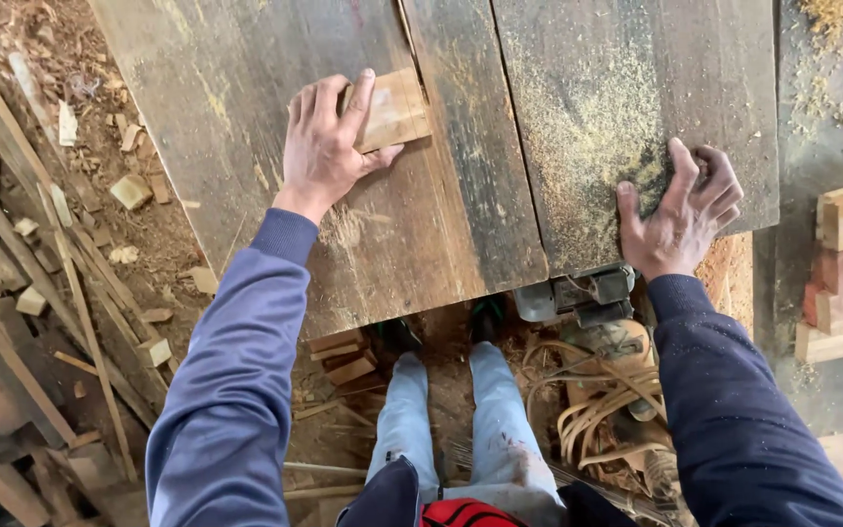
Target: The person uses a table saw to cut small rectangular pieces of wood. They guide each piece through the blade with their hands, then place the cut pieces onto a stack on the right side of the table.
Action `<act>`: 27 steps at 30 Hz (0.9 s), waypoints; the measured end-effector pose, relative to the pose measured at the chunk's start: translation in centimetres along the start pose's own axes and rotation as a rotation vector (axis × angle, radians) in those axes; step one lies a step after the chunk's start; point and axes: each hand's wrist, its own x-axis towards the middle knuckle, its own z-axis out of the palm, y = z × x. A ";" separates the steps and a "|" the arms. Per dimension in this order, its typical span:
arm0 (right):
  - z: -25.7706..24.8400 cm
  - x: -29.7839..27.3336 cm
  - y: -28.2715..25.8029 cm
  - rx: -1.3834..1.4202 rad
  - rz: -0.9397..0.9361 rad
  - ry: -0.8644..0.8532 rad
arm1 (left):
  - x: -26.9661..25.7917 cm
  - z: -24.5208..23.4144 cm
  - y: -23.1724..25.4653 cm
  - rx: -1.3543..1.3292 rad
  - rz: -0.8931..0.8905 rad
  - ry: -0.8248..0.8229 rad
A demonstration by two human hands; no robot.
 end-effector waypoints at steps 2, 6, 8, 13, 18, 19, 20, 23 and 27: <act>0.0 -0.1 0.2 -0.021 -0.007 -0.004 | 0.5 0.1 0.1 0.028 0.004 0.025; 0.1 -0.1 0.3 -0.027 -0.008 0.003 | 0.8 0.4 -0.3 0.037 0.009 0.016; 0.0 -0.1 0.2 -0.023 0.015 -0.024 | 0.8 0.3 -0.3 0.011 -0.009 -0.004; -0.1 -0.1 0.1 -0.012 0.010 -0.014 | 1.1 0.6 -0.5 0.007 -0.014 0.027; 0.3 -0.1 0.3 -0.016 0.014 -0.005 | 1.3 0.6 -0.7 0.020 -0.021 0.022; 0.2 -0.1 0.3 -0.013 0.021 -0.013 | 1.4 0.6 -0.6 0.013 -0.016 0.027; 0.2 -0.2 0.4 -0.009 0.029 -0.021 | 1.4 0.5 -0.6 0.006 -0.010 0.032; 0.3 -0.2 0.4 -0.011 0.022 -0.022 | 1.5 0.3 -0.7 0.003 -0.002 0.033; -0.1 -0.4 0.2 -0.011 0.039 -0.041 | 1.4 0.9 -1.0 -0.003 -0.005 0.027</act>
